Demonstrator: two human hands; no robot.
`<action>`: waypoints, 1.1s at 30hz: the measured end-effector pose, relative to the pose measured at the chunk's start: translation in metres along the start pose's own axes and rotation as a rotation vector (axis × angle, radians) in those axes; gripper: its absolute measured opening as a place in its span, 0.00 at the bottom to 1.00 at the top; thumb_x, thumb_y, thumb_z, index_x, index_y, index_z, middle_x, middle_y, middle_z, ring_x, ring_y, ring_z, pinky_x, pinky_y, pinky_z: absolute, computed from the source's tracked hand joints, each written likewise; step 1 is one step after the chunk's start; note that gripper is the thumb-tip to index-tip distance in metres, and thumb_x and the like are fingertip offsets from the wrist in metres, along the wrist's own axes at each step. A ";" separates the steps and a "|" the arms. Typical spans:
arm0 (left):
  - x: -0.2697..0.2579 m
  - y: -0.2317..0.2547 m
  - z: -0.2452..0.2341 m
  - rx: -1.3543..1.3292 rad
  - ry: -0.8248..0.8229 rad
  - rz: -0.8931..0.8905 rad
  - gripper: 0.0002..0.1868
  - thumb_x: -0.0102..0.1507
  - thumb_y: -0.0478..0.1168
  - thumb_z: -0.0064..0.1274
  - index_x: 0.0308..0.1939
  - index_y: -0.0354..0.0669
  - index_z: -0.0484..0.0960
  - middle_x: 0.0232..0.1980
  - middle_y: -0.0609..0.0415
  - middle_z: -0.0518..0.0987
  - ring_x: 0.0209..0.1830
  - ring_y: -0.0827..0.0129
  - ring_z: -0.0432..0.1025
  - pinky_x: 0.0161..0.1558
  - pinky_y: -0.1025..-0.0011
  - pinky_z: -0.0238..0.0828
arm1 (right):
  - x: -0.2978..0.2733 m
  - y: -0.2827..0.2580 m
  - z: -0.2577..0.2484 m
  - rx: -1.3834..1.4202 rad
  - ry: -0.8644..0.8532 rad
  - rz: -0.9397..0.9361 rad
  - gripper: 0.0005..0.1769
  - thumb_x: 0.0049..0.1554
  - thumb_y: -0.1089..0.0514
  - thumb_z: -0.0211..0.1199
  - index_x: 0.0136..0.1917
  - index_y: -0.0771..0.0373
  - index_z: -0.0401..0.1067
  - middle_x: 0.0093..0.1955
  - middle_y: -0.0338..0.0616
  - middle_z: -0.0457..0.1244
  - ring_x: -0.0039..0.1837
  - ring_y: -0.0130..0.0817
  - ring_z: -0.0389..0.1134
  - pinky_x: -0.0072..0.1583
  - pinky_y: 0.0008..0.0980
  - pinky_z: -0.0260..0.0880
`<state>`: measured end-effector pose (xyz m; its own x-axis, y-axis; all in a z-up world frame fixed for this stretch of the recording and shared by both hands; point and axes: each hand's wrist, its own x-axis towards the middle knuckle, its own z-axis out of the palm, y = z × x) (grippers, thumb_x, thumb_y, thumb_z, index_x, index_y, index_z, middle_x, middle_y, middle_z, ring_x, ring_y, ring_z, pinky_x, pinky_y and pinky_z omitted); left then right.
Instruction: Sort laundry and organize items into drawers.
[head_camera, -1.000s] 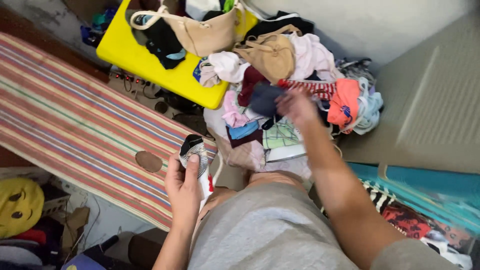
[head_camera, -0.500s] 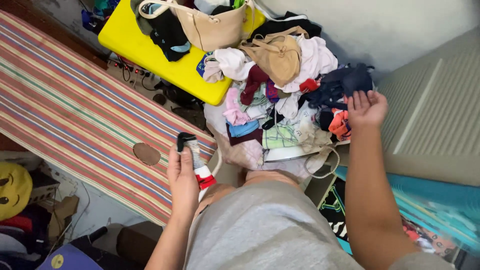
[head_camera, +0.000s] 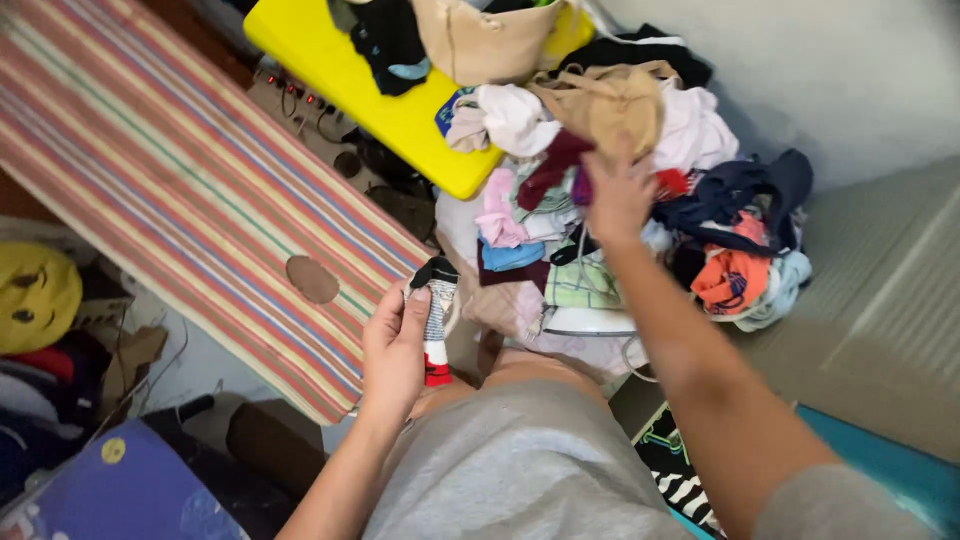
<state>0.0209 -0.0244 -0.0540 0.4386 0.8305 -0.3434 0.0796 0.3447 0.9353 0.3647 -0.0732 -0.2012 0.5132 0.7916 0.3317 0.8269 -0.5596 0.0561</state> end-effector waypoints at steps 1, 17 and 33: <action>-0.002 0.003 0.000 -0.002 0.012 -0.004 0.14 0.72 0.43 0.46 0.51 0.37 0.82 0.38 0.62 0.80 0.37 0.82 0.69 0.40 0.78 0.67 | 0.007 0.013 0.003 0.006 -0.005 -0.011 0.37 0.38 0.60 0.73 0.64 0.45 0.76 0.79 0.57 0.51 0.70 0.69 0.53 0.64 0.59 0.58; -0.012 -0.025 -0.033 -0.102 0.135 0.017 0.15 0.72 0.44 0.46 0.50 0.37 0.82 0.39 0.61 0.80 0.37 0.81 0.69 0.40 0.78 0.66 | 0.060 0.135 0.009 1.217 0.135 0.599 0.24 0.50 0.68 0.74 0.58 0.64 0.70 0.54 0.40 0.67 0.56 0.31 0.68 0.60 0.30 0.70; 0.033 -0.022 0.015 -0.125 -0.044 -0.066 0.12 0.71 0.43 0.48 0.47 0.38 0.79 0.33 0.60 0.75 0.29 0.77 0.66 0.30 0.75 0.64 | -0.118 0.061 -0.011 0.297 -0.295 0.267 0.31 0.45 0.49 0.72 0.60 0.62 0.72 0.60 0.52 0.65 0.58 0.60 0.63 0.62 0.50 0.62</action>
